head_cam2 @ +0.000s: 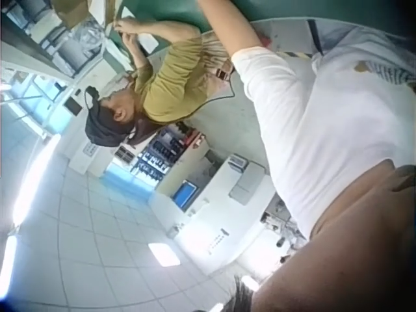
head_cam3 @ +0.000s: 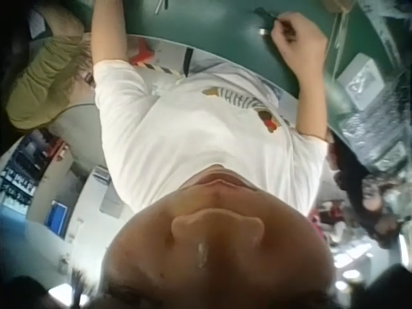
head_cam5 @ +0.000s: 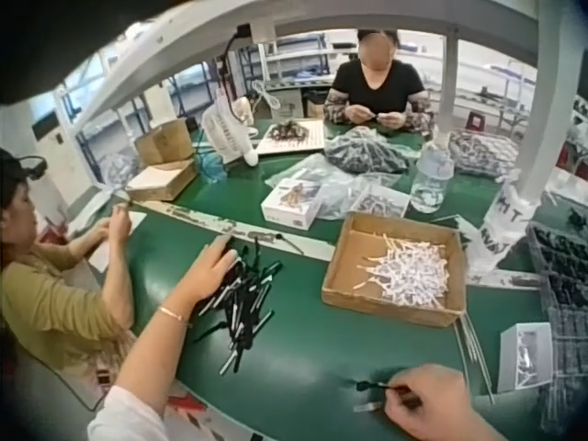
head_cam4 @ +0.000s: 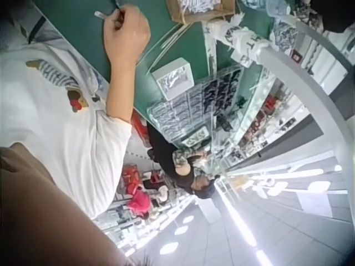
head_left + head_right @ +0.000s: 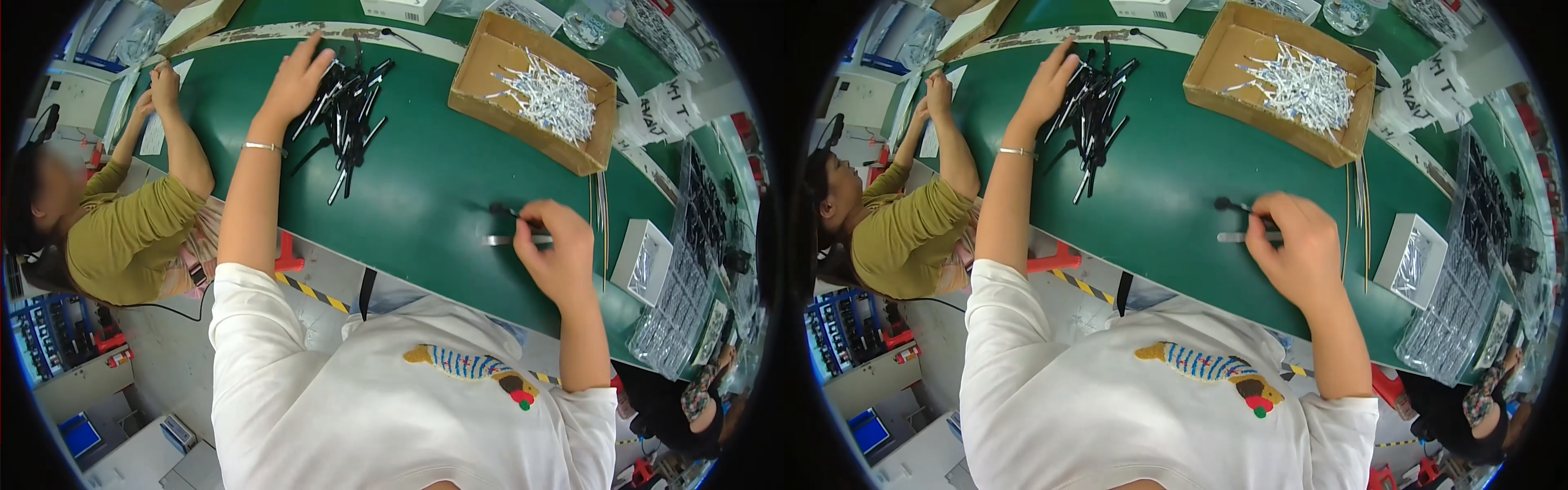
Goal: The person assembles small plastic components and metal strips by hand, using tweezers and a metal pick to manipulate the parts.
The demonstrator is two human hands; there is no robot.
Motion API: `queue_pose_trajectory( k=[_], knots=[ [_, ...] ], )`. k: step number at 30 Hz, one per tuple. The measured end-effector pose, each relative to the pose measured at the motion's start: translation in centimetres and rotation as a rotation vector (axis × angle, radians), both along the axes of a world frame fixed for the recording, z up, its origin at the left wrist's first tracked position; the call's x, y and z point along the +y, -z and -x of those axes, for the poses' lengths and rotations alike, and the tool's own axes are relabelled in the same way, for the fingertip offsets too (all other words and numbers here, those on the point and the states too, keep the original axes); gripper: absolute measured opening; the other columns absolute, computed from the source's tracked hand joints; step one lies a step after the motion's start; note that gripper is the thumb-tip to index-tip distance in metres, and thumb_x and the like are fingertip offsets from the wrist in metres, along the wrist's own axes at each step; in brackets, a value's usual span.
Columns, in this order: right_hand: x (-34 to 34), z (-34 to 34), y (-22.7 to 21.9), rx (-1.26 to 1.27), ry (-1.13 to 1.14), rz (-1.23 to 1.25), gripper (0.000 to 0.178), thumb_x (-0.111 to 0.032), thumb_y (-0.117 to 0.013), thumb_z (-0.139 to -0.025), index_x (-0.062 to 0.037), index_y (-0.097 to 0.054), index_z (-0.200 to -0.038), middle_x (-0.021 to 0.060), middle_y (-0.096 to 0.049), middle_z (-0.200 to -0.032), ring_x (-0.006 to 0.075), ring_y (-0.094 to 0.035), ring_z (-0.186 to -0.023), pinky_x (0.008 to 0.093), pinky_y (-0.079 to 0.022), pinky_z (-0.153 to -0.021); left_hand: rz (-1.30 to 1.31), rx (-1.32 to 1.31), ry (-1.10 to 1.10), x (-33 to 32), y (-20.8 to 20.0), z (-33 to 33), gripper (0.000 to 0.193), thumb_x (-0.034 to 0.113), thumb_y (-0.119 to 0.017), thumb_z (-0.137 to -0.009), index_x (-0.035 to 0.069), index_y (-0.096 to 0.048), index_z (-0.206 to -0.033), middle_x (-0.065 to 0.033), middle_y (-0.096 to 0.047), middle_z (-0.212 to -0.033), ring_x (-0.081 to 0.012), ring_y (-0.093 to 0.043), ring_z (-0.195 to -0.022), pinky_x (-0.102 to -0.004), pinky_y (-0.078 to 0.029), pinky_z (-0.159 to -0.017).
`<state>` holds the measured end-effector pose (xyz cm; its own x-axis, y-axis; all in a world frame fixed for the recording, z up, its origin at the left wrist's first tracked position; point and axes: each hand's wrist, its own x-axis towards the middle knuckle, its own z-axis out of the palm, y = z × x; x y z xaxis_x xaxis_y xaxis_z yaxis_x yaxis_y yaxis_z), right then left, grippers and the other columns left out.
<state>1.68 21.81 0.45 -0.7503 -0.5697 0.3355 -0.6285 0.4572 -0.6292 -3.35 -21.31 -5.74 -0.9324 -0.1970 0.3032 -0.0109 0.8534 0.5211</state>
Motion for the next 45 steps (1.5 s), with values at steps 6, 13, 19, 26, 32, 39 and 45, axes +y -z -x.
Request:
queue_pose_trajectory(
  k=[6, 13, 19, 26, 32, 39, 45],
  knots=[
    [1.3, 0.1, -0.5, -0.08, 0.015, 0.047, 0.016, 0.002, -0.068, -0.067, -0.0038, -0.06, -0.08, 0.0091, -0.062, -0.074, 0.0271, -0.061, -0.064, 0.035, -0.049, -0.057, -0.004, -0.085, 0.28, 4.2, -2.5, 0.2, 0.048, 0.034, -0.043, -0.095, 0.012, -0.044, -0.138, -0.0143, -0.04, -0.144, -0.0323, -0.03, -0.138, -0.0469, -0.016, -0.113],
    [1.5, 1.1, 0.3, -0.119, -0.057, 0.047, 0.018, 0.004, -0.067, -0.066, -0.0038, -0.059, -0.08, 0.0086, -0.063, -0.075, 0.0273, -0.061, -0.064, 0.034, -0.049, -0.057, -0.224, -0.09, 0.331, 8.5, -3.5, -1.2, 0.044, 0.03, -0.036, -0.098, 0.008, -0.048, -0.135, -0.0163, -0.041, -0.144, -0.0319, -0.03, -0.138, -0.0439, -0.017, -0.114],
    [1.6, 0.4, -0.3, -0.065, -0.05, 0.037, 0.018, 0.006, -0.067, -0.065, -0.0027, -0.058, -0.079, 0.0096, -0.062, -0.075, 0.0278, -0.06, -0.064, 0.0343, -0.049, -0.057, -0.173, -0.064, 0.204, 3.4, -3.5, -6.8, 0.05, 0.028, -0.043, -0.095, 0.009, -0.039, -0.141, -0.0164, -0.036, -0.147, -0.0297, -0.028, -0.139, -0.0438, -0.015, -0.114],
    [0.7, -0.9, -0.5, 0.025, -0.013, -0.027, 0.016, 0.005, -0.066, -0.067, -0.0034, -0.059, -0.079, 0.0093, -0.061, -0.073, 0.0283, -0.059, -0.065, 0.0347, -0.048, -0.059, 0.227, -0.132, 0.154, 10.7, -3.3, -9.7, 0.099, 0.054, -0.072, -0.07, 0.011, -0.027, -0.146, -0.0237, -0.027, -0.148, -0.0392, -0.025, -0.138, -0.0533, -0.016, -0.112],
    [0.5, -0.9, -1.7, 0.208, 0.049, -0.031, 0.018, 0.006, -0.066, -0.066, -0.0024, -0.06, -0.08, 0.0092, -0.062, -0.074, 0.0256, -0.061, -0.064, 0.0329, -0.048, -0.057, -0.002, 0.098, 0.153, 14.8, -5.1, -8.8, 0.065, 0.031, -0.071, -0.079, 0.002, -0.046, -0.131, -0.0217, -0.052, -0.125, -0.0317, -0.051, -0.115, -0.0427, -0.039, -0.098],
    [-0.9, 0.6, -3.2, 0.463, 0.124, 0.083, 0.018, 0.008, -0.067, -0.067, -0.0019, -0.06, -0.08, 0.0081, -0.062, -0.075, 0.0231, -0.06, -0.066, 0.0297, -0.048, -0.059, -1.585, -0.321, 0.571, 25.6, -7.7, -6.5, 0.03, 0.011, -0.062, -0.089, -0.002, -0.058, -0.117, -0.011, -0.066, -0.099, -0.0155, -0.065, -0.087, -0.0285, -0.055, -0.078],
    [0.3, 1.8, -1.6, 0.274, 0.135, 0.297, 0.018, 0.007, -0.068, -0.068, -0.002, -0.064, -0.083, 0.0084, -0.066, -0.081, 0.0216, -0.064, -0.071, 0.0282, -0.05, -0.063, -1.447, -0.181, 0.596, 25.7, -6.6, -5.4, 0.03, -0.007, -0.062, -0.083, -0.007, -0.057, -0.113, -0.0154, -0.064, -0.103, -0.0208, -0.066, -0.093, -0.0308, -0.057, -0.082]
  ],
)
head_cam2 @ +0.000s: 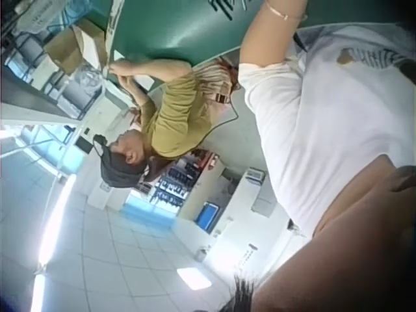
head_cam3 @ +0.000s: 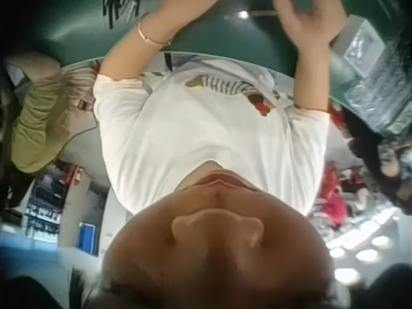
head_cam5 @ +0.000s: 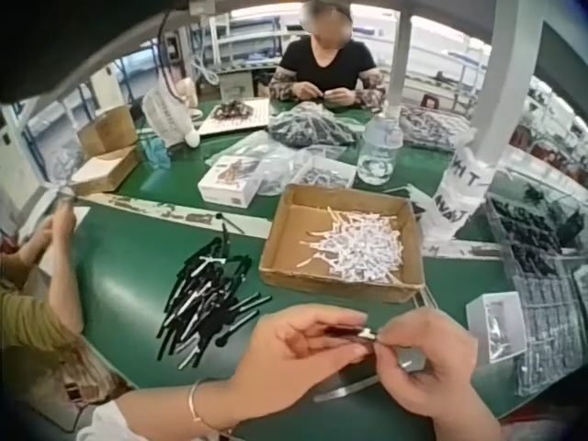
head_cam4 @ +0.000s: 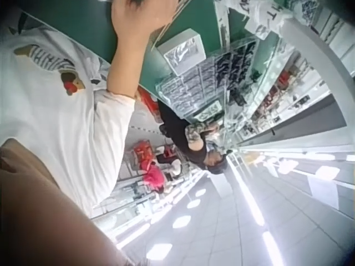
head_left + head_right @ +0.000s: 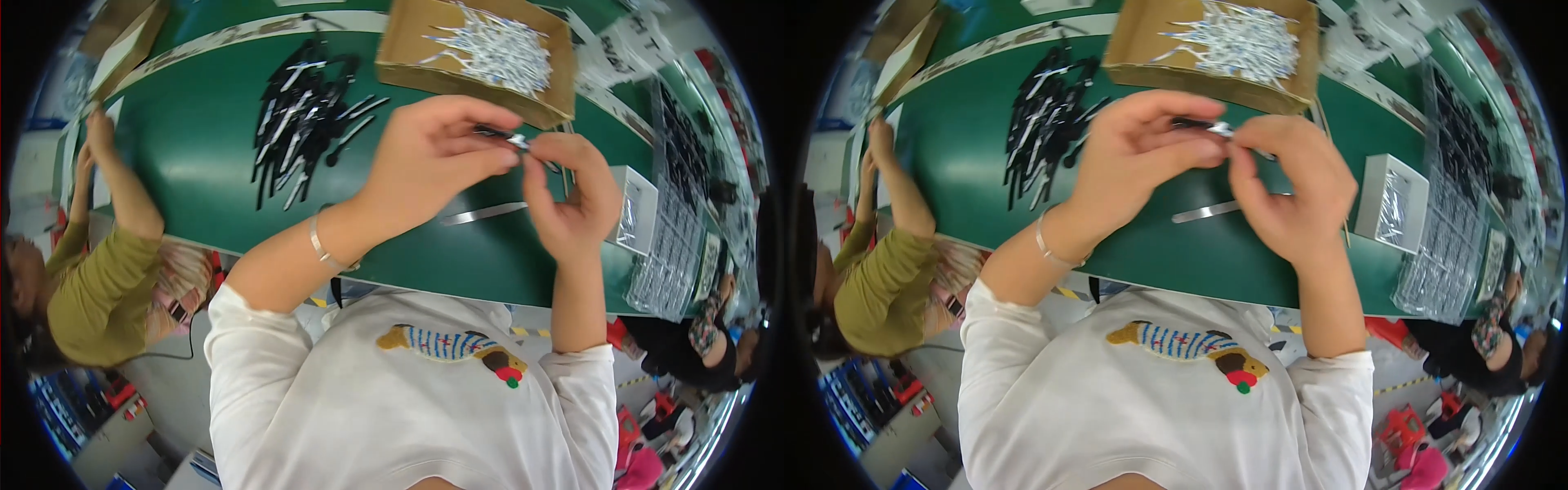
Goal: The person assembles small plastic components and metal strips by hand, using tweezers and a metal pick to manipulate the parts.
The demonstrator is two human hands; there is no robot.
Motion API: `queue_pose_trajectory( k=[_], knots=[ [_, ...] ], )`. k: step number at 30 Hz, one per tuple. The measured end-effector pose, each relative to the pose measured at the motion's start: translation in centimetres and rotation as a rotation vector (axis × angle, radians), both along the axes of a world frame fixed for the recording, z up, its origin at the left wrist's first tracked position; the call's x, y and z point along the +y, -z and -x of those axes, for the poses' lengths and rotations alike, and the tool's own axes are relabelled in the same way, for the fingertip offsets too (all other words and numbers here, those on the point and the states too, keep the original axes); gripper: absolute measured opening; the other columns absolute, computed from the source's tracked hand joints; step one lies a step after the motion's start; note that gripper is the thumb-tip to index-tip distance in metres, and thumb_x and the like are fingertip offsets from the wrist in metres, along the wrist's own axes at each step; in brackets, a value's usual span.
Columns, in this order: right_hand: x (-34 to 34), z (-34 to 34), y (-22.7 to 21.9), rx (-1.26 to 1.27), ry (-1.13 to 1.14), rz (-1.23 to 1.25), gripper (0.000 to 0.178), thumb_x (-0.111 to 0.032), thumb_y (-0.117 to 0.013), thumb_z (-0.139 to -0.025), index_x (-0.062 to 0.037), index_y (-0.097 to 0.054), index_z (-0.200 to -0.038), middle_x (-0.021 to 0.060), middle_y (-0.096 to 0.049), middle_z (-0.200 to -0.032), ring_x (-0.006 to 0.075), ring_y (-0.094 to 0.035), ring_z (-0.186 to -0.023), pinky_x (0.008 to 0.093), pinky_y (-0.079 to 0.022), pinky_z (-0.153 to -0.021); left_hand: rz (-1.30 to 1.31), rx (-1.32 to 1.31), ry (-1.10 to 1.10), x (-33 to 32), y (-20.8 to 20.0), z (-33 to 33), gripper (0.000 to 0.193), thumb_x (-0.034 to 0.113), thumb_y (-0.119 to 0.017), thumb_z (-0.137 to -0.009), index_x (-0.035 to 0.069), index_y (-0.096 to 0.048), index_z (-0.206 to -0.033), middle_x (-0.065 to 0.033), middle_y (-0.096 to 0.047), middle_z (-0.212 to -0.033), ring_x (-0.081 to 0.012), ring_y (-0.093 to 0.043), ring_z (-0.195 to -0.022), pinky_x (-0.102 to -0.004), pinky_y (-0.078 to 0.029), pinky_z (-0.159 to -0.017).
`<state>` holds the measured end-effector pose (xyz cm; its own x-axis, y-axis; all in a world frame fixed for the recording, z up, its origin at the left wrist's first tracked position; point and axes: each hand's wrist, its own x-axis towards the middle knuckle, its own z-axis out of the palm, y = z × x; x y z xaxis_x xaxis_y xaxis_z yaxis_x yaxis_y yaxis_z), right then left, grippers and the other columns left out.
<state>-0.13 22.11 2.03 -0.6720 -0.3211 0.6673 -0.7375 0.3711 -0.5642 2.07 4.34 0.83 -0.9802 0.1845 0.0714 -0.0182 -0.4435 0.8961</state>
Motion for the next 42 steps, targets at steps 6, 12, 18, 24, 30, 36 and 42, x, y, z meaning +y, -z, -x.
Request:
queue_pose_trajectory(
  k=[6, 12, 18, 24, 30, 36, 42],
  knots=[
    [-0.1, -0.4, 0.4, -0.089, -0.038, 0.062, 0.02, 0.005, -0.069, -0.069, -0.0021, -0.067, -0.088, 0.008, -0.067, -0.081, 0.0196, -0.064, -0.069, 0.0264, -0.051, -0.061, 0.062, 0.067, -0.092, -0.1, 0.3, -0.3, 0.021, -0.011, -0.062, -0.082, -0.006, -0.06, -0.102, -0.0132, -0.066, -0.096, -0.0167, -0.066, -0.089, -0.0259, -0.056, -0.078],
    [3.2, 0.9, 0.1, -0.181, -0.041, -0.026, 0.016, 0.0, -0.068, -0.073, 0.0005, -0.067, -0.089, 0.0119, -0.067, -0.087, 0.024, -0.065, -0.08, 0.0312, -0.05, -0.073, 0.071, 0.202, -0.136, 0.0, 1.1, 0.2, 0.019, -0.016, -0.06, -0.08, -0.007, -0.061, -0.097, -0.0152, -0.066, -0.097, -0.0196, -0.066, -0.093, -0.0294, -0.055, -0.084],
    [1.9, -0.8, -1.0, -0.143, -0.062, -0.033, 0.014, 0.005, -0.067, -0.071, 0.0005, -0.066, -0.085, 0.0106, -0.066, -0.083, 0.025, -0.063, -0.075, 0.0314, -0.05, -0.068, 0.23, 0.293, -0.09, 0.0, 1.0, -0.6, 0.017, -0.015, -0.059, -0.081, -0.007, -0.06, -0.096, -0.0153, -0.064, -0.095, -0.0223, -0.066, -0.093, -0.031, -0.057, -0.081],
    [0.4, -0.7, -1.0, -0.198, -0.133, -0.061, 0.013, 0.009, -0.063, -0.071, 0.0032, -0.06, -0.082, 0.011, -0.062, -0.083, 0.0235, -0.059, -0.077, 0.0299, -0.046, -0.068, 0.301, 0.323, -0.089, -0.1, 1.1, -0.9, 0.018, -0.015, -0.059, -0.08, -0.007, -0.063, -0.095, -0.0102, -0.064, -0.093, -0.0153, -0.066, -0.089, -0.0257, -0.055, -0.08],
    [1.0, -0.2, -0.6, -0.01, -0.179, -0.106, 0.013, 0.007, -0.063, -0.072, -0.0003, -0.06, -0.082, 0.0093, -0.058, -0.08, 0.0249, -0.057, -0.075, 0.0289, -0.047, -0.066, 0.201, 0.256, -0.02, 0.1, 1.0, -1.0, 0.018, -0.015, -0.062, -0.078, -0.006, -0.062, -0.094, -0.0102, -0.063, -0.091, -0.0168, -0.066, -0.089, -0.0269, -0.056, -0.077],
    [0.6, -1.1, -0.2, -0.55, -0.264, 0.237, 0.014, 0.007, -0.061, -0.078, -0.0005, -0.059, -0.089, 0.0064, -0.057, -0.088, 0.0144, -0.056, -0.08, 0.0249, -0.046, -0.072, 0.249, 0.342, -0.048, -0.1, 1.1, -1.2, 0.021, -0.017, -0.063, -0.076, -0.006, -0.063, -0.095, -0.0113, -0.063, -0.09, -0.0213, -0.066, -0.09, -0.0296, -0.056, -0.077],
    [0.1, -0.7, -1.0, -0.922, -0.32, 0.454, 0.015, 0.008, -0.061, -0.081, 0.0029, -0.057, -0.095, 0.003, -0.055, -0.091, 0.009, -0.053, -0.084, 0.0226, -0.044, -0.074, 0.435, 0.389, -0.077, -0.3, 0.7, -1.3, 0.023, -0.018, -0.061, -0.075, -0.007, -0.064, -0.094, -0.0139, -0.065, -0.092, -0.0223, -0.067, -0.088, -0.0295, -0.055, -0.078]
  ],
)
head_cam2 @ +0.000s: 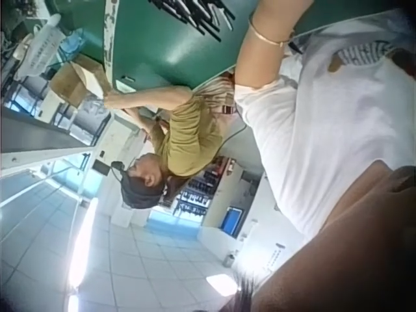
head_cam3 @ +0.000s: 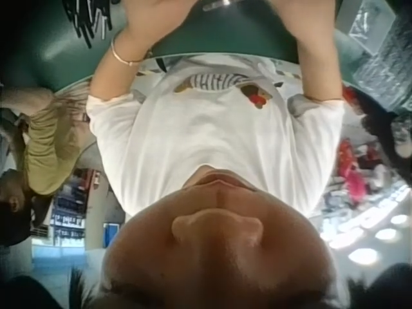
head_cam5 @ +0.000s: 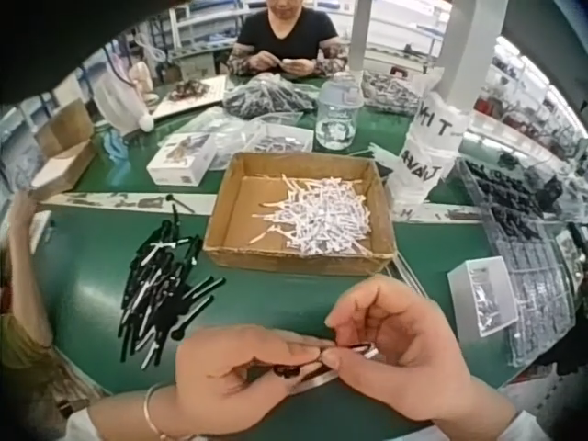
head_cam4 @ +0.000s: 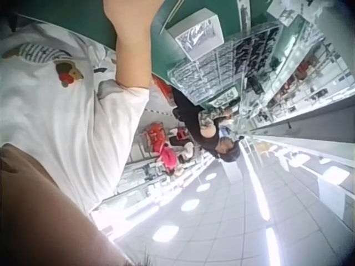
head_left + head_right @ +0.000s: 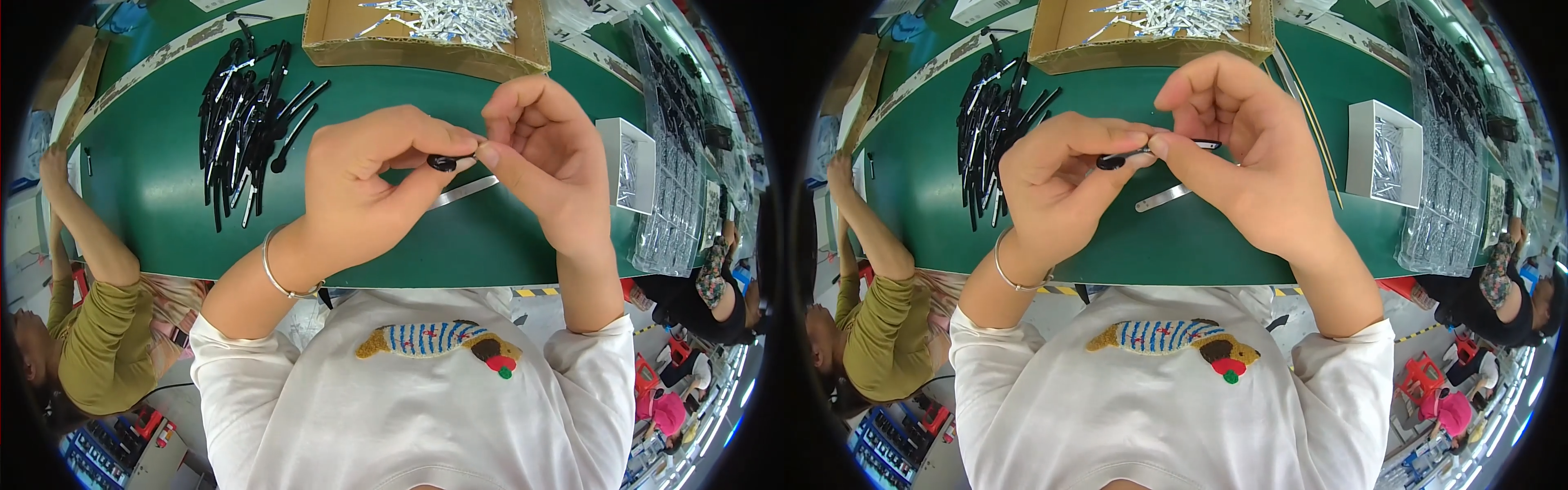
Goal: The person assembles small plastic components and metal strips by hand, using tweezers and a metal pick to manipulate the parts.
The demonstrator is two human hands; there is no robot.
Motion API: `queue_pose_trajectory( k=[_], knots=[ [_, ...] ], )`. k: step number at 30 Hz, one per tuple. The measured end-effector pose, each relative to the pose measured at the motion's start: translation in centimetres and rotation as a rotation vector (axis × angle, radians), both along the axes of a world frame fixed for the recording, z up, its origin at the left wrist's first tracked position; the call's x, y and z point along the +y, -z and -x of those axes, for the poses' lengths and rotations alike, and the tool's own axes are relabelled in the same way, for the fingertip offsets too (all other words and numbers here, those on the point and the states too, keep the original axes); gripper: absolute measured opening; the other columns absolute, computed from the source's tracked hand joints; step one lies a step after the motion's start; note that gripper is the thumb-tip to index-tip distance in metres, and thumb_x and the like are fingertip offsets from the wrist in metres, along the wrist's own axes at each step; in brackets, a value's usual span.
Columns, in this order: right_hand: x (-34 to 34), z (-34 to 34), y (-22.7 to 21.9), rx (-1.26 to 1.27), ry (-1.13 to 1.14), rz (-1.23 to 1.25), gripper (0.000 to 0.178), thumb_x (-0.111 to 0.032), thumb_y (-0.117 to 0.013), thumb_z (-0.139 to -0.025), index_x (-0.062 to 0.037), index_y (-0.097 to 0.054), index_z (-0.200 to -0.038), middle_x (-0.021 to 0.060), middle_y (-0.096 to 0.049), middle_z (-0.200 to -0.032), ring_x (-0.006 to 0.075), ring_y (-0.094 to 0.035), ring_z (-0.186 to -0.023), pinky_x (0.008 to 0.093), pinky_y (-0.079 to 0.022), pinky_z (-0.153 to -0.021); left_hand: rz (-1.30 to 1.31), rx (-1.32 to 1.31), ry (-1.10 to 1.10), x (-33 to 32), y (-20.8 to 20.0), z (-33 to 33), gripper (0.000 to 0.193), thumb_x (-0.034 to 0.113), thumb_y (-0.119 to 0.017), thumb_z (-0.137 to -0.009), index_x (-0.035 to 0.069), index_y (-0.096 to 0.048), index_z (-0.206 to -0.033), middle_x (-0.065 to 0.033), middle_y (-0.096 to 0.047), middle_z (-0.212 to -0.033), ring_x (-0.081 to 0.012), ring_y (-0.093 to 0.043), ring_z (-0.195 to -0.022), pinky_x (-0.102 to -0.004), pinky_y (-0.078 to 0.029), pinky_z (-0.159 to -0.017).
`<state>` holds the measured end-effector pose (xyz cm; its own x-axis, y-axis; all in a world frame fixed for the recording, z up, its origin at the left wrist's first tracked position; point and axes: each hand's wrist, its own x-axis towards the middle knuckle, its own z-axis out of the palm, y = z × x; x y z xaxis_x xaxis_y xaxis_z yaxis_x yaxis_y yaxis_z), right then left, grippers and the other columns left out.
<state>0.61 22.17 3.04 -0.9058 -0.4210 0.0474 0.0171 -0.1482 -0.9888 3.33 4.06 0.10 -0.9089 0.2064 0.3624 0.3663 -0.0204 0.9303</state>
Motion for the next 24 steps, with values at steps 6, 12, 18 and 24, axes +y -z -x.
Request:
queue_pose_trajectory(
  k=[6, 12, 18, 24],
  knots=[
    [1.0, -0.4, -0.3, 0.147, 0.031, -0.103, 0.014, 0.01, -0.061, -0.077, 0.005, -0.06, -0.09, 0.0079, -0.06, -0.09, 0.0123, -0.056, -0.082, 0.0232, -0.044, -0.072, -0.207, -0.067, 0.056, 0.2, 0.5, 0.2, 0.023, -0.017, -0.057, -0.078, -0.005, -0.065, -0.096, -0.0104, -0.066, -0.094, -0.0161, -0.067, -0.088, -0.0248, -0.056, -0.075],
    [1.4, -0.5, -1.7, 0.491, 0.049, -0.442, 0.014, 0.011, -0.06, -0.07, 0.0041, -0.06, -0.081, 0.0094, -0.061, -0.083, 0.0172, -0.057, -0.076, 0.0262, -0.046, -0.07, -0.175, -0.038, 0.078, 0.4, 0.3, 0.0, 0.023, -0.018, -0.058, -0.077, -0.006, -0.065, -0.096, -0.0109, -0.065, -0.096, -0.0167, -0.066, -0.09, -0.0258, -0.056, -0.077],
    [0.8, 0.1, -0.1, 1.165, 0.179, -0.606, 0.011, 0.006, -0.062, -0.067, 0.0013, -0.058, -0.076, 0.0104, -0.06, -0.073, 0.0221, -0.058, -0.064, 0.0297, -0.046, -0.057, -0.251, -0.065, 0.101, 0.5, 0.5, 0.2, 0.021, -0.018, -0.058, -0.077, -0.007, -0.062, -0.095, -0.0123, -0.065, -0.095, -0.0184, -0.067, -0.092, -0.0278, -0.057, -0.081],
    [2.0, 0.8, 0.1, 1.214, 0.142, -0.384, 0.01, 0.001, -0.063, -0.074, 0.0015, -0.056, -0.08, 0.0136, -0.058, -0.077, 0.0241, -0.056, -0.065, 0.0324, -0.047, -0.056, -0.336, -0.231, 0.126, 0.4, -0.1, 0.5, 0.017, -0.016, -0.058, -0.079, -0.005, -0.055, -0.092, -0.017, -0.063, -0.092, -0.0298, -0.066, -0.094, -0.0361, -0.06, -0.076]
  ],
)
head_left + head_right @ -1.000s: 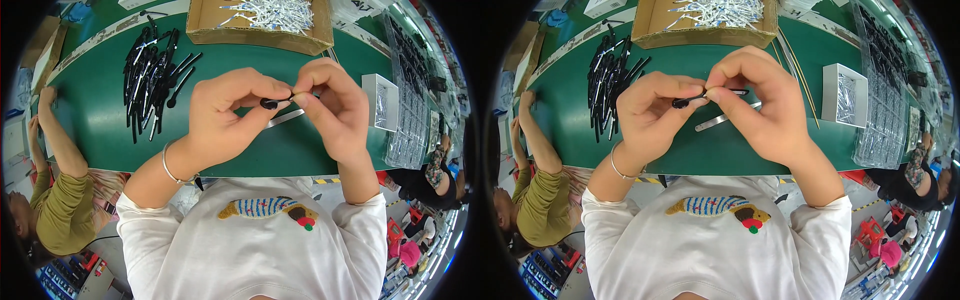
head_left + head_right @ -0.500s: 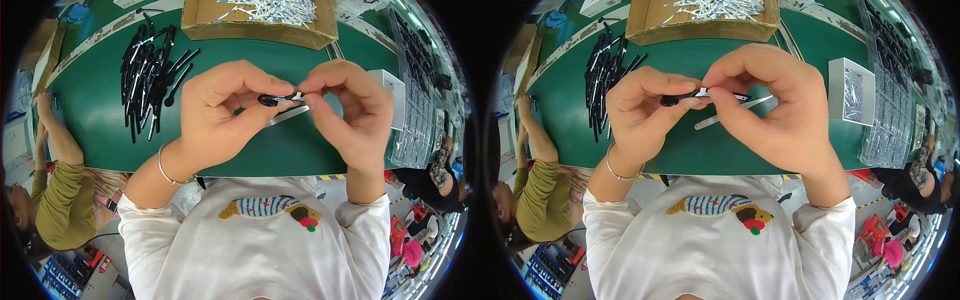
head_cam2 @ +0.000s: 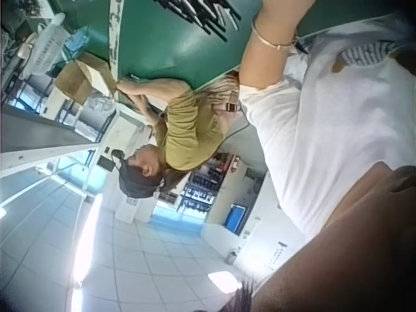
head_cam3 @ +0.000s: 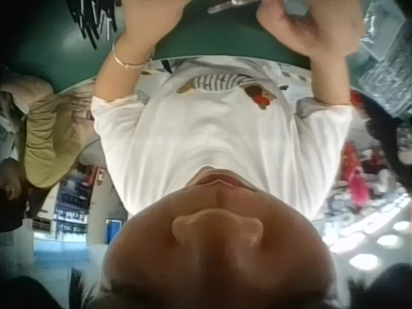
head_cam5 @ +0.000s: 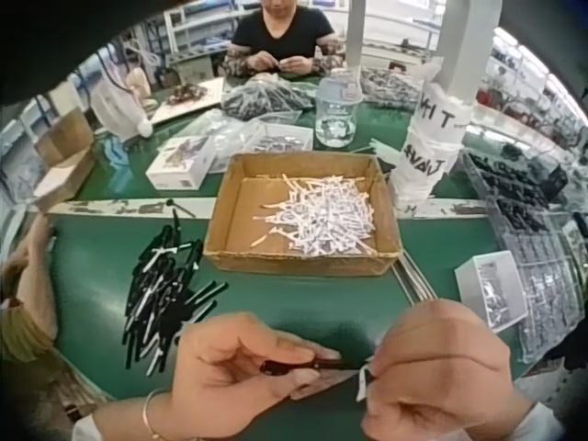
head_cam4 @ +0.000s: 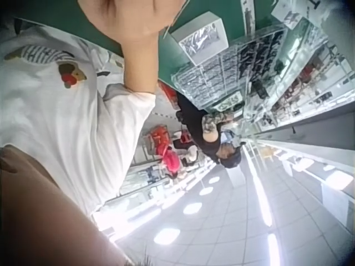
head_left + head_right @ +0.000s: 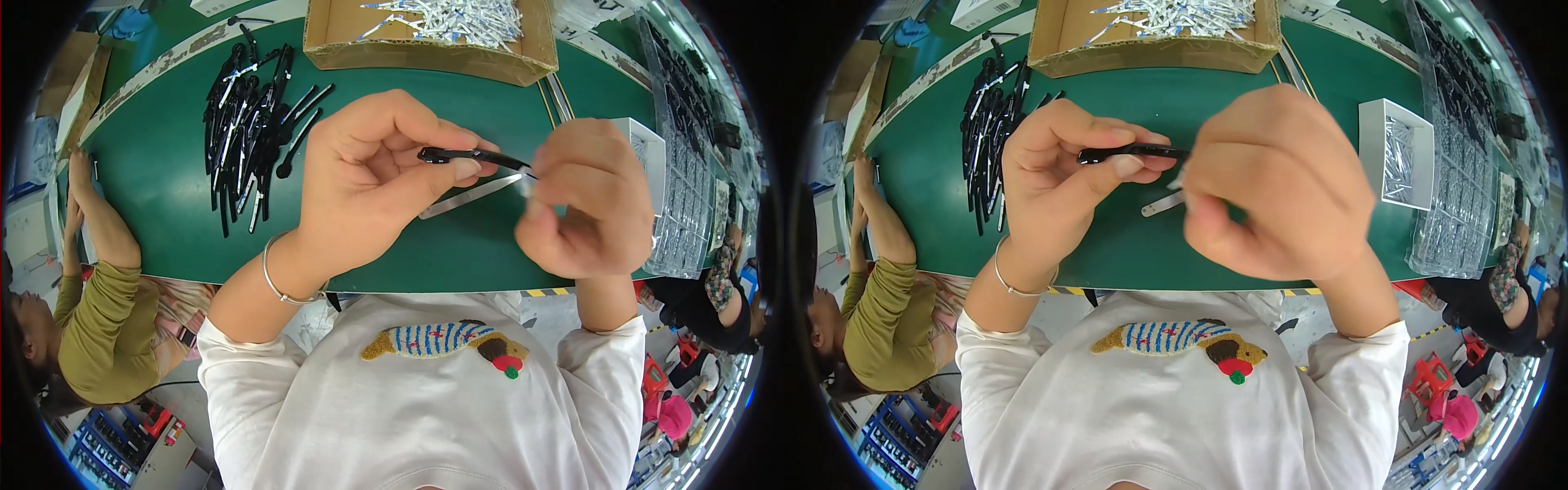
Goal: The person assembles small plastic components and metal strips by hand, using tweezers and a metal pick to manipulate the parts.
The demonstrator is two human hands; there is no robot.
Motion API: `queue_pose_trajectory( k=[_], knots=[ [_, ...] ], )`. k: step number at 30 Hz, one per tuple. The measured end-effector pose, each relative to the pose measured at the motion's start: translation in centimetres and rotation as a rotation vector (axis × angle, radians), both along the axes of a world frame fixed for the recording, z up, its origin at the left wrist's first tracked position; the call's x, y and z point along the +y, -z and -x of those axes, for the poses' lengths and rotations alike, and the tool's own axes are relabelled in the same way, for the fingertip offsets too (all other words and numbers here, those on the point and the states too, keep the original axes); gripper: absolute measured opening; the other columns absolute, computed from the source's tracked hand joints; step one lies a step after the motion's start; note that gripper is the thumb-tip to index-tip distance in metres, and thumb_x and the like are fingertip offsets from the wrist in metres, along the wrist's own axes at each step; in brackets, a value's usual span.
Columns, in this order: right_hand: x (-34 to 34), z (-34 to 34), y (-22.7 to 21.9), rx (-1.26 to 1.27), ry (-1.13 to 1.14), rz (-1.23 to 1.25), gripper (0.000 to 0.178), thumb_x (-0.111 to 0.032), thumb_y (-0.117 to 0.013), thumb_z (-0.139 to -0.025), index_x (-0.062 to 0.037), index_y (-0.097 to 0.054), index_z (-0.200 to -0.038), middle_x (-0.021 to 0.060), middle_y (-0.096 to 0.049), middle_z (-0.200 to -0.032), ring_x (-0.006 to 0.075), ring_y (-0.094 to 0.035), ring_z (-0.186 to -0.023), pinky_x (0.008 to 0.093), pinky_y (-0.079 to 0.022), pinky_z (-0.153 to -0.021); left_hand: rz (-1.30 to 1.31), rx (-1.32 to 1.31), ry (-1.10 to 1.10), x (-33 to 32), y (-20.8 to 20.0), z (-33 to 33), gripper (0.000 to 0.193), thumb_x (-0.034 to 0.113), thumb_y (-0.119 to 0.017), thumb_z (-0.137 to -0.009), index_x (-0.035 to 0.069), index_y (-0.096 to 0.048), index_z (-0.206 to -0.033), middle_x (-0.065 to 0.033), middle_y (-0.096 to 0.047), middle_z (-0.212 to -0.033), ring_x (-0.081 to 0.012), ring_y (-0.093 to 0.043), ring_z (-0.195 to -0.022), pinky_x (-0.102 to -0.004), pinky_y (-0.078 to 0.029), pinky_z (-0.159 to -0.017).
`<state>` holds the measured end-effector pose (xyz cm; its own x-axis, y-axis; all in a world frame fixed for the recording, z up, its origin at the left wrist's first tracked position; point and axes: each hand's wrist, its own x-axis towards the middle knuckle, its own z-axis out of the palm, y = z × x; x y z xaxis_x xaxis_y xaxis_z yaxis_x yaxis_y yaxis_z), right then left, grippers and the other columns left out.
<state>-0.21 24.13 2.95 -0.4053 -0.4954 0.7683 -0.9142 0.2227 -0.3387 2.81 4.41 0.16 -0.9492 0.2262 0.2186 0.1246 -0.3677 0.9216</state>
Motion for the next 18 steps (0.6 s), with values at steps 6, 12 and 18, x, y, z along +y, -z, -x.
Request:
queue_pose_trajectory(
  k=[6, 12, 18],
  knots=[
    [2.8, 2.7, -2.5, -0.357, 0.017, 0.397, 0.006, -0.002, -0.055, -0.088, 0.0032, -0.057, -0.091, 0.0149, -0.059, -0.089, 0.0249, -0.056, -0.082, 0.0339, -0.048, -0.071, -0.151, -0.074, -0.043, 0.2, 0.2, 0.2, 0.015, -0.016, -0.058, -0.081, -0.006, -0.057, -0.092, -0.0149, -0.065, -0.095, -0.0214, -0.067, -0.093, -0.0299, -0.058, -0.08],
    [2.3, 7.7, -1.2, 0.041, 0.491, -0.409, 0.018, -0.003, -0.061, -0.085, -0.0017, -0.066, -0.102, 0.0098, -0.068, -0.097, 0.0237, -0.064, -0.089, 0.0314, -0.049, -0.08, 0.32, -0.153, 0.413, 0.4, -0.2, -0.2, 0.013, -0.009, -0.063, -0.078, 0.0, -0.061, -0.086, -0.0142, -0.067, -0.104, -0.0222, -0.064, -0.097, -0.0327, -0.052, -0.083],
    [11.0, -1.4, -0.6, -0.155, 0.886, -0.309, 0.017, -0.011, -0.068, -0.078, -0.0027, -0.066, -0.092, 0.0112, -0.066, -0.093, 0.0303, -0.06, -0.089, 0.0381, -0.045, -0.081, 0.694, 0.124, 0.364, 1.2, 0.5, -0.3, 0.016, -0.004, -0.069, -0.07, 0.003, -0.061, -0.082, -0.0131, -0.067, -0.106, -0.0292, -0.064, -0.098, -0.0343, -0.05, -0.083]
  ],
)
